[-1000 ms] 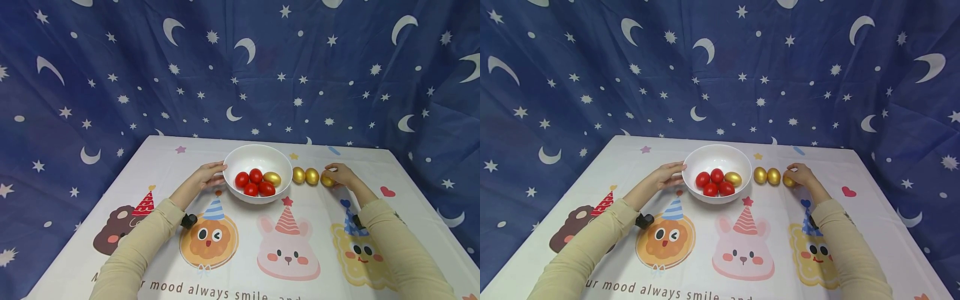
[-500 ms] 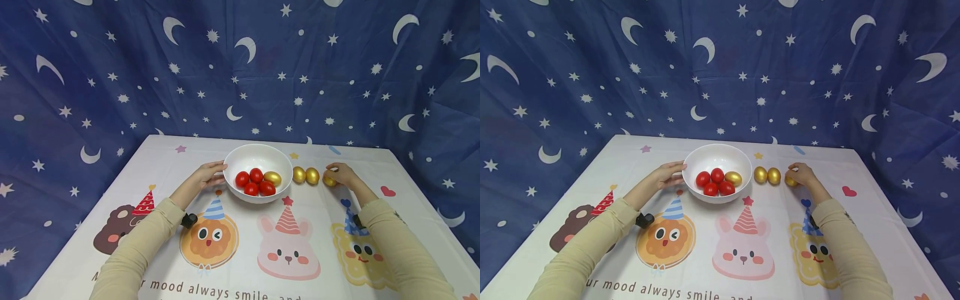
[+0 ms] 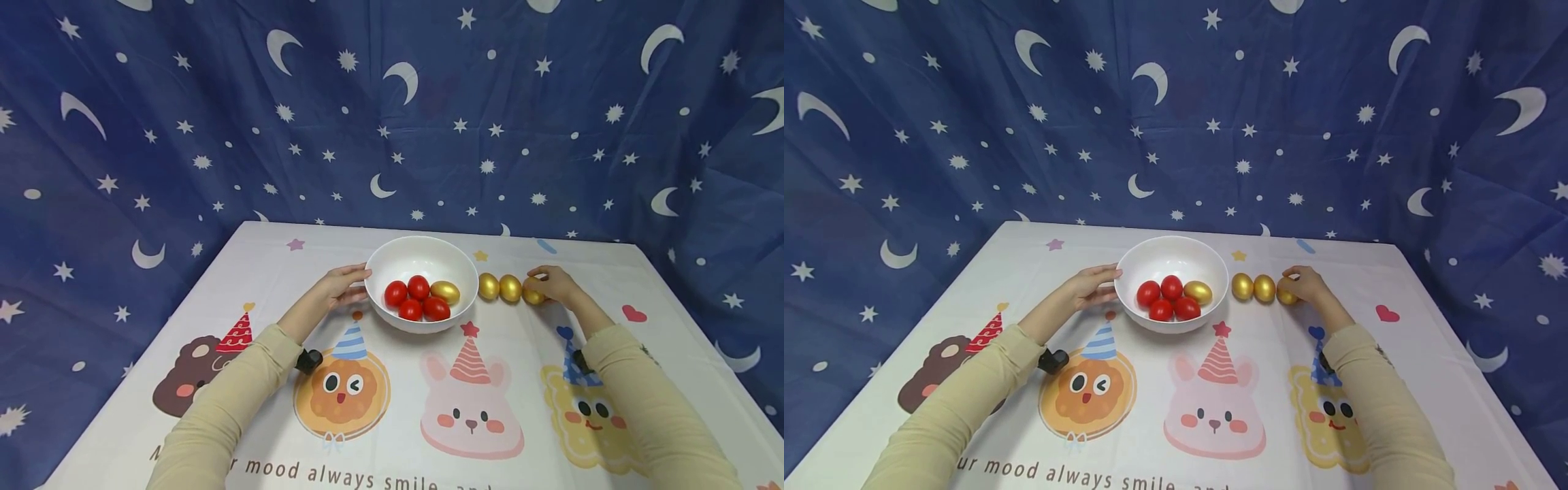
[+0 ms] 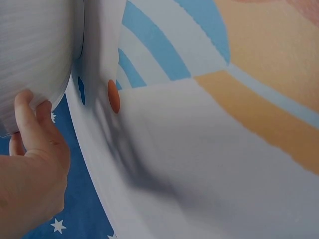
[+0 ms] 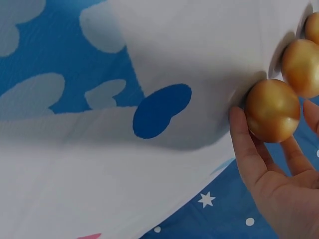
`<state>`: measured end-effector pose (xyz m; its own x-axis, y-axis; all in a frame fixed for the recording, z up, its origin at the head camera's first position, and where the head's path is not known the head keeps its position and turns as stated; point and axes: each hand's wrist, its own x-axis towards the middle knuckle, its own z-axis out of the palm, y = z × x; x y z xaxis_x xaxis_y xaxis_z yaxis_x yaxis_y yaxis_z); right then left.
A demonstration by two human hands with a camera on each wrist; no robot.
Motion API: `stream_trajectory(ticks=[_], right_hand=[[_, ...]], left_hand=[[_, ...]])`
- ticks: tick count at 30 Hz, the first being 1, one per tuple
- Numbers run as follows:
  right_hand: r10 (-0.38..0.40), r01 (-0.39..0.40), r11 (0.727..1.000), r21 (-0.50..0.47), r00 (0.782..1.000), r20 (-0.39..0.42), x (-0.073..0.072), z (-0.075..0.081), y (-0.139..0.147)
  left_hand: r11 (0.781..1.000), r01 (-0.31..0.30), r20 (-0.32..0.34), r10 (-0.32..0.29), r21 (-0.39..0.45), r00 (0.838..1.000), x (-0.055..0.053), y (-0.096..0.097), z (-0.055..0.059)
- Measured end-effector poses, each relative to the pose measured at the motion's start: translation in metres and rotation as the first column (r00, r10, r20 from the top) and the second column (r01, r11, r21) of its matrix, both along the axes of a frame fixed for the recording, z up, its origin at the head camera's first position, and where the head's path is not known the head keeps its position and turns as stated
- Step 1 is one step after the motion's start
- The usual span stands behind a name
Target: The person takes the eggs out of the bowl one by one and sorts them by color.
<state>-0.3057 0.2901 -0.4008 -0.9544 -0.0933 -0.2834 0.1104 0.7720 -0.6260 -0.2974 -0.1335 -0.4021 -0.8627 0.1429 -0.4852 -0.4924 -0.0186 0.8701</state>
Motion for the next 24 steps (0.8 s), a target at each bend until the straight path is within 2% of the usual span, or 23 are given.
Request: stream_trajectory(ticks=[12,24], right_hand=[[-0.024,0.024,1.000,0.004,0.999,0.028,-0.0024,-0.0019,0.0011],[-0.006,0.006,1.000,0.010,1.000,0.016,-0.0009,0.0001,0.0011]], left_hand=[[1.000,0.004,0.000,-0.004,-0.005,1.000,0.0003,-0.0002,0.0013],[1.000,-0.005,-0.011,0.005,0.011,1.000,0.0002,0.0006,0.0006]])
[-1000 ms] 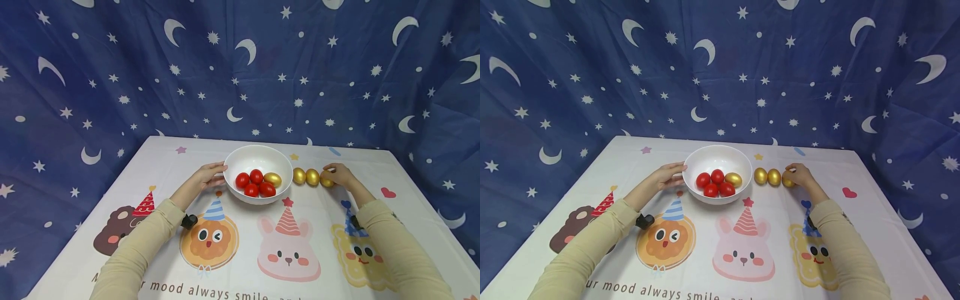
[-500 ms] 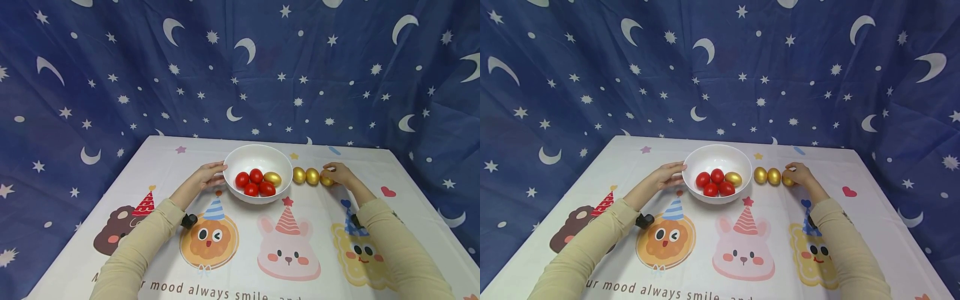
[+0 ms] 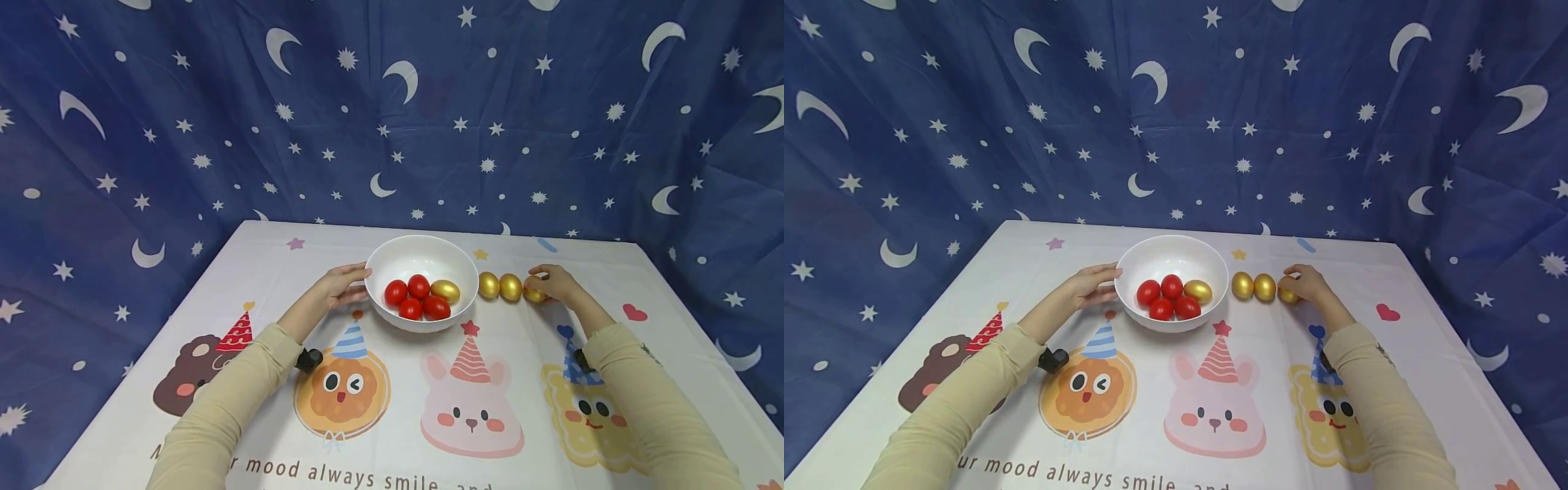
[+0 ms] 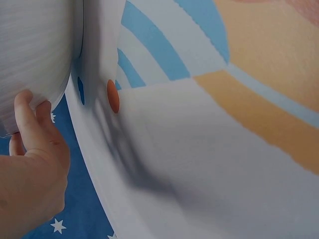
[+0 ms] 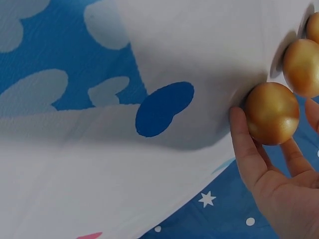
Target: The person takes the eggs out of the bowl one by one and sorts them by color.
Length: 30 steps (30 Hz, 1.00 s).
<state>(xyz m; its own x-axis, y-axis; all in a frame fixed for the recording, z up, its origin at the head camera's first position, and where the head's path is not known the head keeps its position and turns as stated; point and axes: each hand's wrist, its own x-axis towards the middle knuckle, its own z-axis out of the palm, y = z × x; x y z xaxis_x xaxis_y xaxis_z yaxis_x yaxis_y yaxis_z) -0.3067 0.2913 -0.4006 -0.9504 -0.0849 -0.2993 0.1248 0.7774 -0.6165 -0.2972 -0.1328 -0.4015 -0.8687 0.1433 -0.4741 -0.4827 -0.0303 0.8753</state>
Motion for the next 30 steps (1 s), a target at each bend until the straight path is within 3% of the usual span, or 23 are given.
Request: stream_trajectory(ticks=[30], right_hand=[[0.007,-0.007,0.999,0.040,1.000,0.009,0.0044,0.0047,-0.0008]], left_hand=[[1.000,-0.011,0.000,0.011,0.005,1.000,0.0017,-0.0016,-0.0013]])
